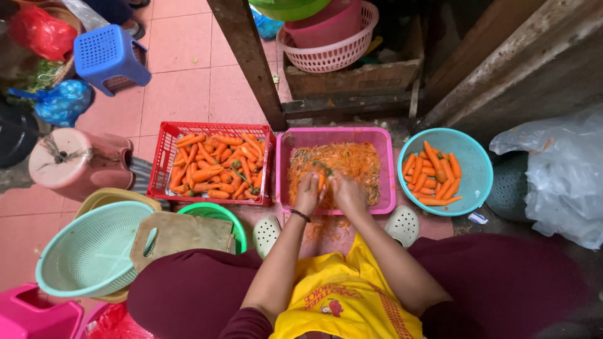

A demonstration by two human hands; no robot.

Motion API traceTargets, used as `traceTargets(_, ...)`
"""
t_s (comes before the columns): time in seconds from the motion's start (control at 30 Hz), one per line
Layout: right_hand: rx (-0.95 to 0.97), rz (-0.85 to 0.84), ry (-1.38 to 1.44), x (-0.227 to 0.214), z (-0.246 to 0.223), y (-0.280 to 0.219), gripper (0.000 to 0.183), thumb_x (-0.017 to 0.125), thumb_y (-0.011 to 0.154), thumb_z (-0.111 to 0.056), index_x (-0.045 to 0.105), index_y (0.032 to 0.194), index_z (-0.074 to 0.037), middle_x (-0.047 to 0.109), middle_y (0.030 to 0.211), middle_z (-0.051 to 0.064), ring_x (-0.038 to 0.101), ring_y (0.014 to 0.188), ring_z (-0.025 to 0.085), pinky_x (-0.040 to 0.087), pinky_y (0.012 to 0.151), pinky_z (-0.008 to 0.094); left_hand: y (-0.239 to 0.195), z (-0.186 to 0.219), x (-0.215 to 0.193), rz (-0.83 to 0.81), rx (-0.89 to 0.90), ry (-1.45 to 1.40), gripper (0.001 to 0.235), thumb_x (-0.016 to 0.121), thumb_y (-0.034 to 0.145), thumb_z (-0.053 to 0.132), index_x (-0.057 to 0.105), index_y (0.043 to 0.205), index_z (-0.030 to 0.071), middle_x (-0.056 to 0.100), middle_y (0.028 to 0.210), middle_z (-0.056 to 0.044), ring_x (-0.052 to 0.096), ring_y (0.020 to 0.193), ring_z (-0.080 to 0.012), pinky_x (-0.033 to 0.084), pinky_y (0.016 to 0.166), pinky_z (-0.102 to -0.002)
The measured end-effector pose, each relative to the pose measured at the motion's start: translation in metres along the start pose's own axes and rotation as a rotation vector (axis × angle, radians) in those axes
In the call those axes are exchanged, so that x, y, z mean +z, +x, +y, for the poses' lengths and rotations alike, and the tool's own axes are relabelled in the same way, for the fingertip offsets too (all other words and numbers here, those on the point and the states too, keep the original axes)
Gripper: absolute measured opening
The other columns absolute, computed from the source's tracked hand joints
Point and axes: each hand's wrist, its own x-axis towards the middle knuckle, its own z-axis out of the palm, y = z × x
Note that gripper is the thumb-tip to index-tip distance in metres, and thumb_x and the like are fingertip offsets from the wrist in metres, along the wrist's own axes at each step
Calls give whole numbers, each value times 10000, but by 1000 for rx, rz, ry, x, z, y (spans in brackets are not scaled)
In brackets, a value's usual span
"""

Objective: The recorder is peeling carrots with a hand peeler and placing the peeled carrots into a blue bowl while the peels go into a pink tray.

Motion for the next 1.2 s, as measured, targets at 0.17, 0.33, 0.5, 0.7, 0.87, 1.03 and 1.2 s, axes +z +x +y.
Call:
traceTargets(0.17, 101, 12, -71, -15, 25, 21, 364, 384, 1062, -413, 668, 1238, -270, 778, 996, 180, 745, 985, 411, 579, 874, 569, -7, 16, -4, -81, -22, -216, 217, 373, 1097, 218, 538, 1115, 79, 595, 651, -148, 500, 366, -152, 430, 292, -249)
traceTargets(0.33, -7, 60, 31, -38, -25, -7, 383, 468, 1046, -470, 671, 1292, -258, 771, 1058, 157, 729, 991, 435, 565, 887, 601, 1, 7, -4, -17, -57, -251, 192, 358, 1085, 201, 491, 1107, 63, 616, 670, -152, 502, 374, -140, 413, 304, -231)
traceTargets(0.5, 180, -34, 30, -14, 27, 19, 410, 395, 1068, -443, 616, 1361, -260, 755, 978, 263, 718, 1029, 467, 559, 901, 599, -10, 19, -5, -52, -195, -502, 159, 281, 1104, 180, 436, 1124, 154, 525, 667, -163, 435, 370, -166, 289, 271, -202)
traceTargets(0.7, 22, 81, 366, -26, -14, 5, 524, 598, 965, -561, 574, 1325, -182, 723, 964, 297, 684, 1010, 521, 528, 850, 624, -9, 7, -1, -101, -242, -470, 122, 313, 1089, 130, 430, 1126, 121, 527, 672, -134, 447, 387, -128, 280, 271, -175)
traceTargets(0.87, -10, 222, 698, 11, 32, 30, 445, 717, 957, -484, 599, 704, -137, 558, 530, 4, 561, 542, 173, 445, 550, 294, -20, 21, -3, -274, -355, -691, 99, 302, 1111, 166, 373, 1176, 145, 446, 698, -125, 396, 421, -137, 256, 281, -162)
traceTargets(1.03, 174, 112, 476, -3, 48, 32, 353, 732, 885, -454, 729, 991, -117, 693, 770, 149, 699, 812, 362, 508, 714, 485, -28, 44, -5, -333, -378, -758, 125, 261, 1108, 126, 371, 1104, 66, 417, 699, -80, 407, 440, -85, 269, 275, -128)
traceTargets(1.2, 27, 55, 879, -68, -13, -5, 282, 761, 945, -390, 687, 876, -127, 494, 625, -82, 515, 566, 55, 381, 490, 197, -27, 48, -7, -441, -406, -818, 112, 283, 1096, 114, 381, 1074, 64, 388, 715, -57, 371, 442, -73, 261, 279, -125)
